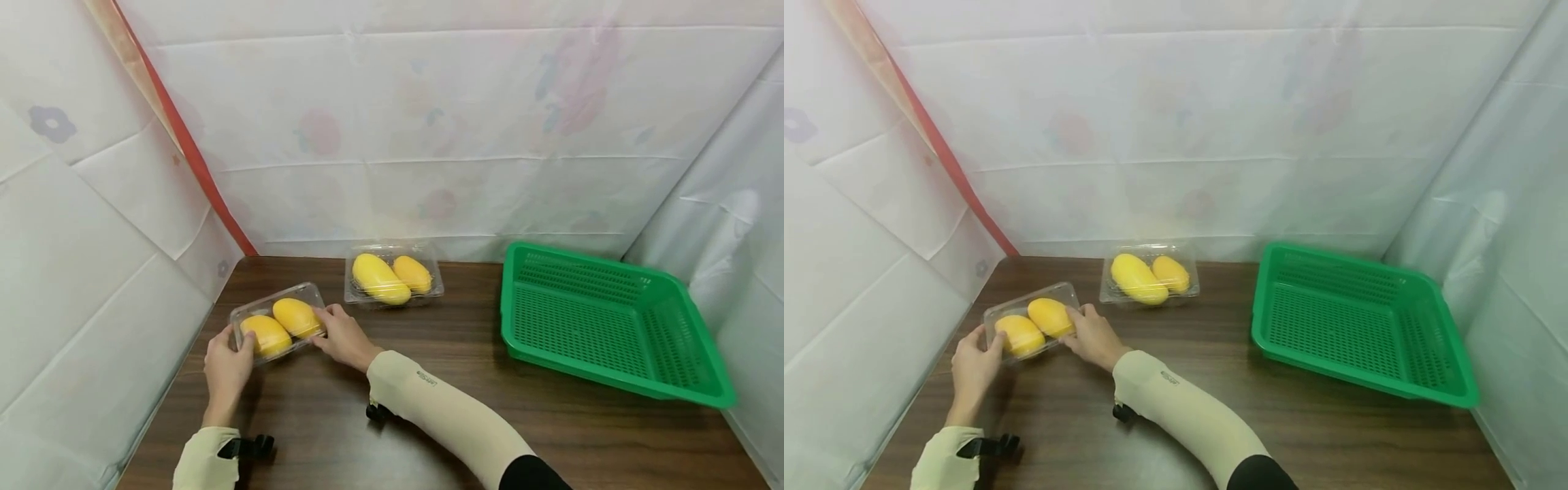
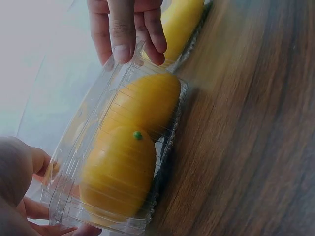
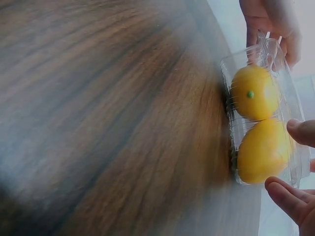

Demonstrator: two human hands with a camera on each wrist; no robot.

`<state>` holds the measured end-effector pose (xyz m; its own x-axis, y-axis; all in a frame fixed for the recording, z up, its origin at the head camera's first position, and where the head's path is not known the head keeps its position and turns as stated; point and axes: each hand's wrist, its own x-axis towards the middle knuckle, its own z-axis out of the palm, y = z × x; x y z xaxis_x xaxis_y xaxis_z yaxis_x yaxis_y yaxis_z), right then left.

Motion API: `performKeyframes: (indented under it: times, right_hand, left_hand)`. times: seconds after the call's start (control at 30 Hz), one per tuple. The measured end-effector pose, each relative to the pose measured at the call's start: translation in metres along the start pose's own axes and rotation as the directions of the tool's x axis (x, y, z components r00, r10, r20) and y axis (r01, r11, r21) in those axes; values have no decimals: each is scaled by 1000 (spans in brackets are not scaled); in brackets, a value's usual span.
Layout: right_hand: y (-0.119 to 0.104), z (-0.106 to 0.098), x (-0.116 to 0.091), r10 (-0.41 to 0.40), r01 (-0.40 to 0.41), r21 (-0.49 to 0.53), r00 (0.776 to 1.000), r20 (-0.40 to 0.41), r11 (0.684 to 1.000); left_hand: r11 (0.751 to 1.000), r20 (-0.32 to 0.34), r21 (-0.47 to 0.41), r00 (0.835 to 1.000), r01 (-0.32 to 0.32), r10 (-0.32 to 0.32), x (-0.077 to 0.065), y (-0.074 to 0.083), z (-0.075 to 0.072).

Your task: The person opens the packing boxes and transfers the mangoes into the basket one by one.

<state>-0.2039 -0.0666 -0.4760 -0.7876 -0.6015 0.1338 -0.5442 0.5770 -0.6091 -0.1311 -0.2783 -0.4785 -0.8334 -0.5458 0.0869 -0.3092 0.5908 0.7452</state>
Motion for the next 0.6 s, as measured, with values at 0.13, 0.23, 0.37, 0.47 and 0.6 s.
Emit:
performKeyframes:
  times: [0.13,0.23,0.37,0.47,0.6]
  right_hand:
    - [2,0,-8,-20,20,-4,1000,-17,1000]
    - [3,0,-14,-37,36,-32,999,-32,999]
    - [4,1,-20,-91,87,-70,994,-61,994]
    - [5,2,-25,-126,119,-86,989,-76,989]
    - [5,3,-32,-154,147,-82,984,-85,986]
  left_hand:
    - [1000,0,3,1000,-17,17,-7,3,-2]
    - [1000,3,-9,1000,-27,27,-14,5,-2]
    - [999,-13,-35,1000,-26,25,-24,4,-1]
    - [999,-26,-41,1000,-17,16,-30,3,0]
    - [999,-13,-32,1000,2,-3,-37,2,-1]
